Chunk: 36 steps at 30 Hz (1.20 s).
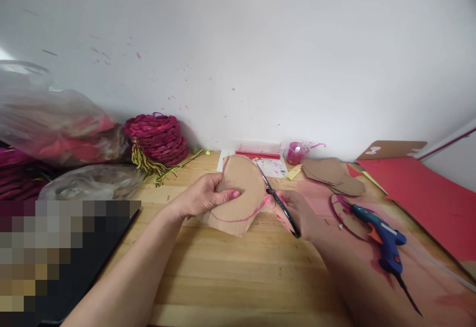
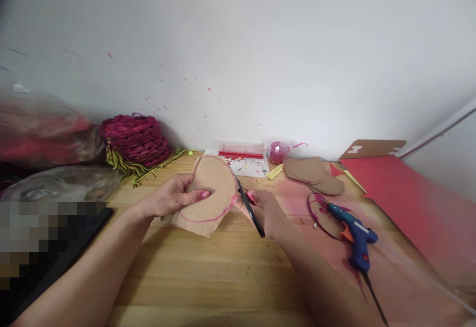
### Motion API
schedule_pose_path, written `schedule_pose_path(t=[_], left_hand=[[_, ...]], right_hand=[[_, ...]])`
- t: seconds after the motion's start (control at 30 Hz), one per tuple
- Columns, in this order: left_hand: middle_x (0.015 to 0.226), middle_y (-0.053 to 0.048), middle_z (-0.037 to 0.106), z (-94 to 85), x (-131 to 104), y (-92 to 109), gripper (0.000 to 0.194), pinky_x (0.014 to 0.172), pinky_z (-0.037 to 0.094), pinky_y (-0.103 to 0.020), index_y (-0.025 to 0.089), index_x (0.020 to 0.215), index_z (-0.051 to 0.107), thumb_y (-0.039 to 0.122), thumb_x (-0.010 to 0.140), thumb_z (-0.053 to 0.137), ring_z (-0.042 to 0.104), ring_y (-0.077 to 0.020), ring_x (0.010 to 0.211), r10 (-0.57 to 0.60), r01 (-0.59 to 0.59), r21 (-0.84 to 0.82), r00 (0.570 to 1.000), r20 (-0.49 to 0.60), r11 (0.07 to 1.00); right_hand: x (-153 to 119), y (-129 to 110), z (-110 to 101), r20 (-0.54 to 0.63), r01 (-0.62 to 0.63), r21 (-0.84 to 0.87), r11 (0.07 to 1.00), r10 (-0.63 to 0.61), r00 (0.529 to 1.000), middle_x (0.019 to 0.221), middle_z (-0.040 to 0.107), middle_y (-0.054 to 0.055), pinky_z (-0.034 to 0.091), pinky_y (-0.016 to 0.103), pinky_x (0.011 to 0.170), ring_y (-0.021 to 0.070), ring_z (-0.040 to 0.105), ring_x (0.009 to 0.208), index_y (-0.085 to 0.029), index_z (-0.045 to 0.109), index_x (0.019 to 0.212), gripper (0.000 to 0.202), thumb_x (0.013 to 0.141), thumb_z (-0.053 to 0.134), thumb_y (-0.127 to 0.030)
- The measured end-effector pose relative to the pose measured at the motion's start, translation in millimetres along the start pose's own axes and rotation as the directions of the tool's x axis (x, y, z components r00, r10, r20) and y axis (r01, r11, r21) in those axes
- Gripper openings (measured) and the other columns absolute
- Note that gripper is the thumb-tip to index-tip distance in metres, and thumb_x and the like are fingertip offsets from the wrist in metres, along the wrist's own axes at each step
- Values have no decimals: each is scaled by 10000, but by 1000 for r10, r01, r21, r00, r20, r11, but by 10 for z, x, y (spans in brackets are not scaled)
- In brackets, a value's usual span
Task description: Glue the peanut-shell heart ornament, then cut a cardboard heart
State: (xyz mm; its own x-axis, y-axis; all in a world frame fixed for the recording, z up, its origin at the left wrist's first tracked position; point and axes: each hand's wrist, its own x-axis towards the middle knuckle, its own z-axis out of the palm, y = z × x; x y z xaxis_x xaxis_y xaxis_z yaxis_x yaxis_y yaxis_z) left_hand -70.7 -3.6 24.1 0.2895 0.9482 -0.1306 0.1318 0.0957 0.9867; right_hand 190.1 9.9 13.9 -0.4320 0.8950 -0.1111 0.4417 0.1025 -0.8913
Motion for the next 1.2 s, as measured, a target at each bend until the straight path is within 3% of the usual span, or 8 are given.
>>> schedule_pose_path(t=[0.27, 0.43, 0.57, 0.67, 0.73, 0.8, 0.9, 1.2], left_hand=[[758, -59, 728, -31, 5, -37, 367, 492, 429, -222, 161, 921, 784, 395, 651, 863, 606, -161, 572, -25, 24, -36, 999, -20, 999], [726, -39, 720, -77, 19, -1, 422, 504, 445, -209, 162, 843, 766, 477, 596, 900, 615, -149, 577, -34, 16, -166, 994, -107, 986], [992, -139, 775, -69, 48, 13, 739, 713, 587, -329, 156, 958, 773, 811, 621, 714, 733, -282, 876, 43, -200, -562, 959, -281, 802], [1266, -177, 708, 70, 79, -37, 906, 901, 584, -398, 143, 1102, 757, 904, 648, 575, 650, -360, 1198, 74, -271, -691, 951, -302, 670], [1365, -147, 662, 210, 101, -92, 840, 934, 578, -371, 174, 1208, 728, 790, 637, 727, 606, -352, 1273, 51, -260, -670, 948, -315, 695], [1365, -105, 670, 338, 120, -141, 717, 908, 590, -330, 232, 1272, 698, 524, 644, 883, 631, -320, 1248, -16, -244, -635, 927, -375, 733], [1314, -114, 700, 432, 134, -167, 711, 883, 606, -319, 220, 1314, 672, 312, 652, 914, 677, -301, 1180, -16, -268, -577, 899, -439, 772], [1278, -135, 715, 386, 84, -87, 693, 918, 606, -352, 176, 1253, 710, 302, 609, 935, 717, -293, 1095, 0, -224, -493, 910, -414, 841]], right_hand=[[59, 107, -90, 4, 53, -176, 983, -54, 999, 627, 322, -41, 222, 259, 542, 105, 323, 598, -198, 427, 625, 503, 828, 648, -602], [53, 65, -59, -32, -8, -14, 1000, 7, 999, 542, 352, -56, 230, 254, 469, 94, 340, 489, -213, 410, 609, 530, 807, 661, -635], [71, 69, -14, -116, -53, 201, 978, 77, 990, 473, 378, -74, 229, 249, 364, 91, 356, 349, -232, 395, 636, 510, 830, 634, -639], [100, 118, 22, -172, -43, 276, 960, 94, 981, 461, 399, -80, 259, 245, 334, 96, 393, 316, -234, 402, 655, 487, 841, 638, -617], [108, 138, 50, -188, -41, 291, 956, 99, 977, 451, 390, -82, 278, 244, 331, 96, 400, 312, -233, 398, 644, 500, 835, 645, -624], [103, 135, 74, -198, -35, 285, 958, 94, 976, 452, 383, -83, 292, 242, 335, 92, 400, 315, -231, 390, 630, 524, 824, 654, -639], [84, 103, 90, -199, -12, 264, 964, 67, 978, 465, 393, -76, 286, 235, 351, 84, 410, 328, -223, 382, 615, 545, 837, 637, -650], [69, 76, 50, -193, 49, 179, 983, -14, 981, 523, 413, -67, 324, 241, 401, 104, 490, 386, -221, 394, 652, 533, 877, 568, -672]])
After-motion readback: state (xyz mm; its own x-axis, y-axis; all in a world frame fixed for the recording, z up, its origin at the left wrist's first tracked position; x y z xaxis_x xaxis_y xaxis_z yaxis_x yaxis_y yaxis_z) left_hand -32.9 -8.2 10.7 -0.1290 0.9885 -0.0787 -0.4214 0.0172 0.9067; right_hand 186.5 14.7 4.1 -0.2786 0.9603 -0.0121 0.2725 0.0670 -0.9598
